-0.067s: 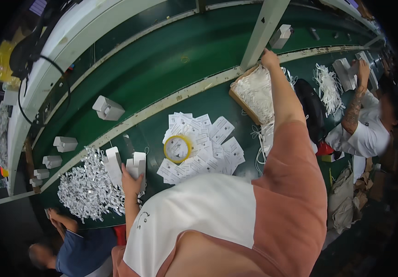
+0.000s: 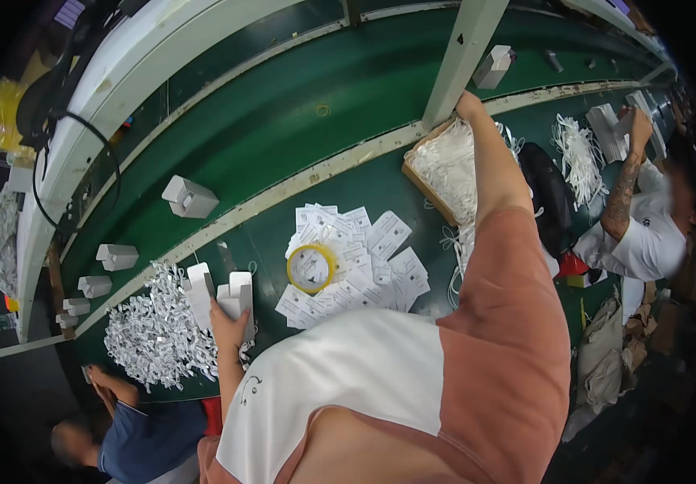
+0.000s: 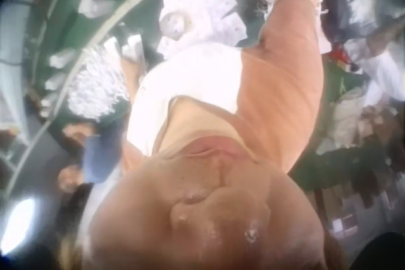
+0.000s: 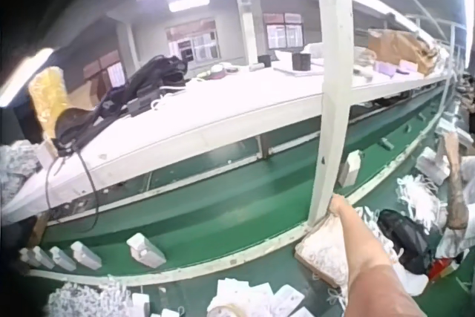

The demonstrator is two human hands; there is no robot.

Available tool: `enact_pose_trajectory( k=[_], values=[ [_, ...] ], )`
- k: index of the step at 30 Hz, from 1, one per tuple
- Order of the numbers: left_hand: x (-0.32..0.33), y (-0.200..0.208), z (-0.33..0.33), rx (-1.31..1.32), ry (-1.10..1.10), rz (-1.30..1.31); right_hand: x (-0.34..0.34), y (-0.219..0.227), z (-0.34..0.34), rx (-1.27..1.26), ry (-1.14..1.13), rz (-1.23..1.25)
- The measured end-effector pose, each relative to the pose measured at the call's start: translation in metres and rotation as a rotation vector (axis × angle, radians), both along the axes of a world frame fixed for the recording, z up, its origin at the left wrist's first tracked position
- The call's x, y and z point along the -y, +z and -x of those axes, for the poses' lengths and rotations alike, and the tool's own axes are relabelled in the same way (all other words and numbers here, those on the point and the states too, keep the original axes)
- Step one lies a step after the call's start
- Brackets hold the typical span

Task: Packing electronic items and manuals into boxes on an assembly line.

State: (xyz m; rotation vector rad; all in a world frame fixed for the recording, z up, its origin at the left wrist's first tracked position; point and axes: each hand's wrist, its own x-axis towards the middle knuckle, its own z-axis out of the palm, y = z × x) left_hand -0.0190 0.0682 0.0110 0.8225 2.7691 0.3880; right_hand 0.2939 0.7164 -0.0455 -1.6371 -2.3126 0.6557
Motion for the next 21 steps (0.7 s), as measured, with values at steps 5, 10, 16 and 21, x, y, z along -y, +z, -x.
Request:
enact_pose_trajectory(
  k=[5,10,16,21],
  values=[
    [-0.001,0.028,0.004,0.143,0.099,-0.156,-0.028,-0.036,-0.001,-0.005,0.271,0.064],
    [0.001,0.031,-0.001,0.401,0.106,-0.430,0.017,0.012,0.009,-0.016,-0.055,-0.106],
    [-0.016,0.045,-0.014,0.980,0.320,-0.856,0.081,0.061,-0.022,-0.559,-0.307,-0.138],
    [-0.021,0.085,-0.052,1.340,0.007,-0.348,0.181,0.079,-0.052,-1.007,-0.249,-0.162]
  ],
)
